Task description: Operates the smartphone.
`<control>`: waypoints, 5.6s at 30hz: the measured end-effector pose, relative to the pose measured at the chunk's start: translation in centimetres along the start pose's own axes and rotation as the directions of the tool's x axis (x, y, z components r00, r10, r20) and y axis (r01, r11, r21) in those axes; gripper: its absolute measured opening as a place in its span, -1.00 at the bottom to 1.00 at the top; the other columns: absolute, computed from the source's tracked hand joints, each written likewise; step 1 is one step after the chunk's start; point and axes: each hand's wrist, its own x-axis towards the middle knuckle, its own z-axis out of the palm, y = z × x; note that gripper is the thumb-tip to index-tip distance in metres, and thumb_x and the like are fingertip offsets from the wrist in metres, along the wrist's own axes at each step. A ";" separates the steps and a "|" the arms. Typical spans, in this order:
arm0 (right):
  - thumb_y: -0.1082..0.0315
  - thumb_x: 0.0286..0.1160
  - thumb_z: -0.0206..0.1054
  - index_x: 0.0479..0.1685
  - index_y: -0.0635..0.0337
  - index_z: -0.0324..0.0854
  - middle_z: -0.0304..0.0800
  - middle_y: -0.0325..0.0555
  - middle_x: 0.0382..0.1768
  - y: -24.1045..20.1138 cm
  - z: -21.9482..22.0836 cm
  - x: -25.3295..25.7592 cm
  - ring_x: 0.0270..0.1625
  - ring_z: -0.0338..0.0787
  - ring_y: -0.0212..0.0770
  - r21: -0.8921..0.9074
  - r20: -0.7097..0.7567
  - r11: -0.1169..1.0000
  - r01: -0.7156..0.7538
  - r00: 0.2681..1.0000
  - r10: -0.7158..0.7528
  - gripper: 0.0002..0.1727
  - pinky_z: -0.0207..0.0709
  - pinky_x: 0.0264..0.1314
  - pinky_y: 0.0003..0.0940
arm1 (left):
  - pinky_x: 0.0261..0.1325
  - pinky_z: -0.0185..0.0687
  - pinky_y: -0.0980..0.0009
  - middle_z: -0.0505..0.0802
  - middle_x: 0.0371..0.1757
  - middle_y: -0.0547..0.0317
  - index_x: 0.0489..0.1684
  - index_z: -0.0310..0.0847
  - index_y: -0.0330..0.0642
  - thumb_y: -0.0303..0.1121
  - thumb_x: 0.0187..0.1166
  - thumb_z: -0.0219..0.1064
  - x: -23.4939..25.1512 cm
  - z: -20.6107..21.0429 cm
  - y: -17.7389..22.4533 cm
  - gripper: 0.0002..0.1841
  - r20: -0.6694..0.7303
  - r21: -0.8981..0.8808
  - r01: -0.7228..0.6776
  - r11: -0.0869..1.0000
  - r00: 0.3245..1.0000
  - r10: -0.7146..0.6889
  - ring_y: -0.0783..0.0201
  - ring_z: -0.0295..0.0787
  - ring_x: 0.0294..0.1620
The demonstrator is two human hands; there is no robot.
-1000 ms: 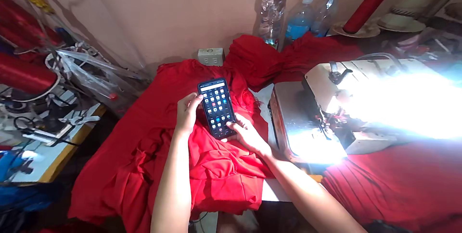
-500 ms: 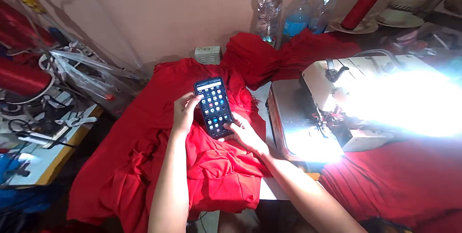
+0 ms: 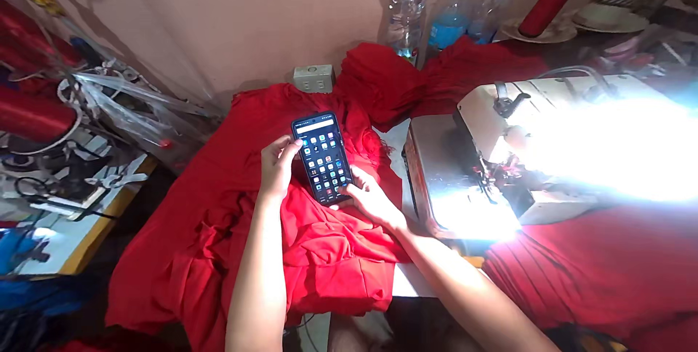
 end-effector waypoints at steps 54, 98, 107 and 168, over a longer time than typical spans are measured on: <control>0.68 0.58 -0.01 0.27 0.38 0.43 0.81 -0.02 -0.05 -0.1 0.1 -0.1 -0.15 0.91 -0.23 0.019 -0.010 1.000 -0.013 1.000 0.013 -0.66 0.86 -0.11 -0.28 | -0.05 0.74 0.53 0.83 -0.27 0.47 -0.21 0.71 -0.10 -0.41 0.69 0.03 -0.2 0.0 0.0 -0.74 0.013 0.034 -0.018 0.999 1.000 0.018 0.60 0.78 -0.25; 0.57 0.71 -0.14 0.23 0.33 0.45 0.79 -0.06 -0.07 0.0 0.1 0.1 -0.16 0.90 -0.23 0.075 -0.018 0.997 -0.022 1.000 0.024 -0.69 0.86 -0.11 -0.25 | -0.03 0.75 0.52 0.84 -0.28 0.47 -0.22 0.71 -0.07 -0.44 0.67 0.04 -0.2 0.0 0.1 -0.74 0.004 0.005 0.000 1.000 1.000 0.000 0.59 0.79 -0.24; 0.57 0.72 -0.04 0.19 0.34 0.47 0.81 -0.06 -0.08 -0.1 0.2 0.0 -0.16 0.90 -0.24 0.074 -0.021 0.997 -0.021 1.000 0.023 -0.75 0.85 -0.13 -0.28 | -0.08 0.75 0.52 0.83 -0.30 0.47 -0.22 0.70 -0.07 -0.42 0.68 0.04 -0.2 0.0 0.1 -0.75 0.007 0.021 0.008 1.000 1.000 -0.008 0.58 0.78 -0.28; 0.45 0.79 0.09 -0.01 0.37 0.63 0.88 -0.02 -0.27 -0.5 0.5 0.1 -0.32 0.92 -0.21 0.091 -0.132 0.995 -0.050 0.989 0.062 -0.79 0.87 -0.27 -0.28 | 0.06 0.67 0.55 0.83 -0.26 0.51 -0.15 0.67 -0.05 -0.22 0.76 -0.28 -0.8 0.5 0.4 -0.53 0.019 -0.045 -0.035 0.998 0.999 0.036 0.64 0.77 -0.14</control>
